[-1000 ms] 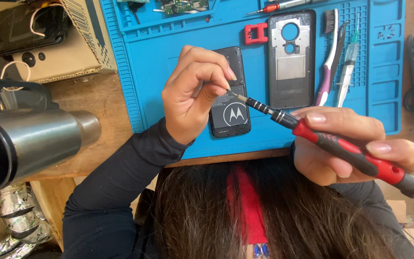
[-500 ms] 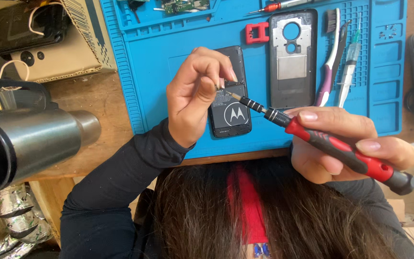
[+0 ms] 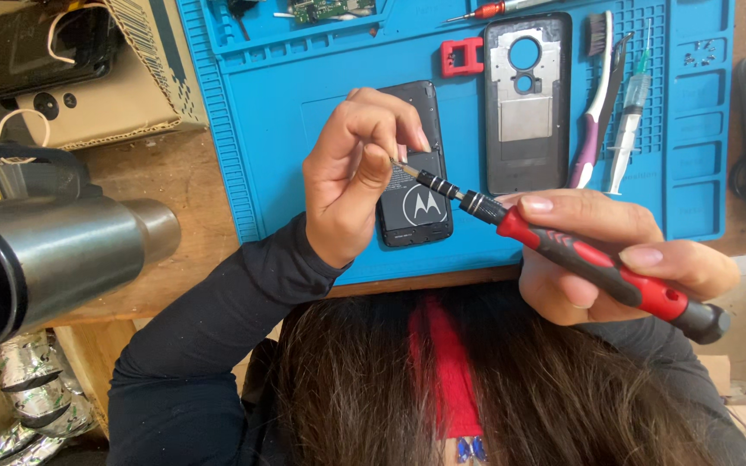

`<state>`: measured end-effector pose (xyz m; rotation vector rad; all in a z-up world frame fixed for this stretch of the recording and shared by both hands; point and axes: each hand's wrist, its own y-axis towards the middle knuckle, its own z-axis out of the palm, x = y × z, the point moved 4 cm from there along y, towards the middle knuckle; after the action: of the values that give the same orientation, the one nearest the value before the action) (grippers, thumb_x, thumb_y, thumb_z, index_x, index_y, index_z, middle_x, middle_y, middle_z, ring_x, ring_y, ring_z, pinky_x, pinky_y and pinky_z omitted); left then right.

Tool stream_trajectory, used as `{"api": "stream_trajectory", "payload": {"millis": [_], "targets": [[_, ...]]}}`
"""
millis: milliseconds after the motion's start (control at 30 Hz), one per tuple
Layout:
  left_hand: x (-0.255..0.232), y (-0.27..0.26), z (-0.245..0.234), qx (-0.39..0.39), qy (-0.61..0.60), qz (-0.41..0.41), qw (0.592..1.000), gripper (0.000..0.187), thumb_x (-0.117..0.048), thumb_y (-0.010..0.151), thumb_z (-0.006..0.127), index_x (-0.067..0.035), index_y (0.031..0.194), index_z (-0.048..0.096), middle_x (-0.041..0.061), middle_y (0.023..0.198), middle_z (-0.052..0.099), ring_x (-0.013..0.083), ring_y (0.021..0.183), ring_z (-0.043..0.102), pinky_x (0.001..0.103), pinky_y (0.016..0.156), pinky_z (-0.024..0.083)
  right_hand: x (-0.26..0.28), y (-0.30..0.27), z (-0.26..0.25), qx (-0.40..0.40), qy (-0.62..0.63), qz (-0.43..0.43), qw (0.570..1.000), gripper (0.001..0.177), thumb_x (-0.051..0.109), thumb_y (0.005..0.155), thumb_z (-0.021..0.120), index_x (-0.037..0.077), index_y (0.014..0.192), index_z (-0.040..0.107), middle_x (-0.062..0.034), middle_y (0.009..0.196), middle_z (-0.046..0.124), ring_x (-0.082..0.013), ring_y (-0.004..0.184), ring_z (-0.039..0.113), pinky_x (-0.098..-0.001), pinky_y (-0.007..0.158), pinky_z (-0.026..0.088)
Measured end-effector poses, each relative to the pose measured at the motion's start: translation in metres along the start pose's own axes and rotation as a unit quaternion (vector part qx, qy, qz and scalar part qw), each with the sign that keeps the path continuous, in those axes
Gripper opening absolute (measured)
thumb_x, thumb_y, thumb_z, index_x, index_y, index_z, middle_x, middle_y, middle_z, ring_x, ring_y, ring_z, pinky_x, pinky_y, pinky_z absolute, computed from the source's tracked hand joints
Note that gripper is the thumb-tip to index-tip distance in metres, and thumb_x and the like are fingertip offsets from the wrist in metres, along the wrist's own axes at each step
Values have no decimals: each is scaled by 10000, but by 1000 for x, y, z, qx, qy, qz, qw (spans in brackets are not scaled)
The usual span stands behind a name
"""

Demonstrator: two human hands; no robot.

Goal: The person uses a screwdriver to tighten screws on a smartphone's internal components, including the camera module and battery area. They also use a red plastic tool to handle small parts and place a battery into the phone chassis.

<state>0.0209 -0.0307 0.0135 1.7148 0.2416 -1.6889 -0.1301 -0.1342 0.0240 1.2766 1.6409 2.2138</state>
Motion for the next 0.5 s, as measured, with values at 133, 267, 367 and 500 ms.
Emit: {"api": "stream_trajectory", "payload": {"millis": [133,267,367,500], "targets": [[1,0,0,-2,2,-3,1000,322,-404,1038,371,-128,883,430,81,886,532,196,859,513,329,811,452,0,1,1,-4,3,-3,1000,263,210,969,499,99,1102,302,-267,889,575,-324,618,672,-373,479,611],[1,0,0,-3,-1,2,1000,311,-389,1039,376,-126,882,433,83,887,529,198,863,517,331,807,455,0,0,-1,3,-12,-10,1000,258,201,973,490,92,1110,300,-261,884,581,-328,609,673,-358,472,590],[0,-1,0,6,29,5,1000,308,-394,1041,368,-135,888,433,76,896,553,193,865,520,339,846,431,0,0,-1,0,14,-1,1000,264,198,962,502,100,1107,304,-281,881,573,-339,640,674,-394,503,622],[0,0,0,3,36,13,999,301,-378,1041,366,-127,887,427,88,887,552,202,857,520,345,846,424,2,2,0,2,-2,8,1000,262,176,958,499,105,1112,299,-276,876,568,-333,639,671,-379,511,619]]}}
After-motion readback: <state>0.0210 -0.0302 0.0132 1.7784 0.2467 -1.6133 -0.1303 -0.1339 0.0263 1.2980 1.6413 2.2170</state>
